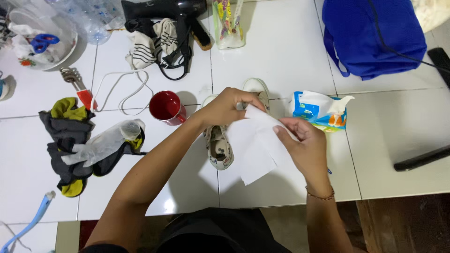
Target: The person cleans a pair of white sneakers by repeatedly wiping them with a white wipe and scrubbing with a toothbrush. They alternate between wiping and scrubbing, handling the shoes one at a time on a tiled surface.
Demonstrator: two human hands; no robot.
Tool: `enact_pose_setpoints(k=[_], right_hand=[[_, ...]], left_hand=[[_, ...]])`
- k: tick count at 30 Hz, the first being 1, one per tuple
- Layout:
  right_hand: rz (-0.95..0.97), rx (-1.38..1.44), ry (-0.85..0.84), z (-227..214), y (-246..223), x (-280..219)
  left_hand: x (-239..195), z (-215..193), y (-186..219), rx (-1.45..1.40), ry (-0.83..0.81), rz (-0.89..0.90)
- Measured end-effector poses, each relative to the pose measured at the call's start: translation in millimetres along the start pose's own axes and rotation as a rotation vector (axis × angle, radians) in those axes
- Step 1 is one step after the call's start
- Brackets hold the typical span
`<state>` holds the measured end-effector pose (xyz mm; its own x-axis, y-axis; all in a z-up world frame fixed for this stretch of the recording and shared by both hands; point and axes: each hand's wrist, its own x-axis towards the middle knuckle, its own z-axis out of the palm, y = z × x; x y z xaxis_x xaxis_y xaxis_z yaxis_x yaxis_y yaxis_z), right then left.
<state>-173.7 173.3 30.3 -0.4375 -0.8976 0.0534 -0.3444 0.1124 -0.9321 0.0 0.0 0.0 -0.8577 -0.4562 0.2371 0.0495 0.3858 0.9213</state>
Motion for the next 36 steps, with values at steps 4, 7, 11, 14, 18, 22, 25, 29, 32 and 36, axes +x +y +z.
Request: enact_pose_setpoints(k=[4, 7, 11, 14, 18, 22, 25, 29, 32, 36], right_hand=[[-0.031, 0.097, 0.023, -2, 10, -13], [-0.091, 0.135, 0.127, 3, 24, -24], [-0.387, -0.050, 0.266, 11, 32, -35], [-0.294, 0.010, 0.271, 18, 30, -43], [-0.016, 0.357, 0.274, 25, 67, -47], [0.009, 0.550, 0.246, 22, 50, -44], [0.017, 0.476, 0.292, 27, 48, -45], [-0.035, 0.277, 0.332, 35, 50, -44], [-0.093, 0.127, 0.393, 44, 44, -49], [-0.122, -0.107, 0.423, 69, 51, -59]], left_hand=[[6, -4, -3, -0.142, -0.012, 0.009], [6, -9, -2, -0.194, -0.006, 0.002], [8, -10, -12, -0.232, -0.049, 0.009], [8, -13, -21, -0.283, -0.080, 0.000], [5, -19, -5, -0.378, -0.128, -0.024], [3, -19, 24, -0.380, -0.086, -0.036], [1, -16, 21, -0.172, -0.080, 0.024], [1, -18, 5, 0.002, -0.092, 0.020], [3, -17, -10, 0.107, -0.102, 0.012], [5, -14, -26, 0.216, -0.114, -0.012]])
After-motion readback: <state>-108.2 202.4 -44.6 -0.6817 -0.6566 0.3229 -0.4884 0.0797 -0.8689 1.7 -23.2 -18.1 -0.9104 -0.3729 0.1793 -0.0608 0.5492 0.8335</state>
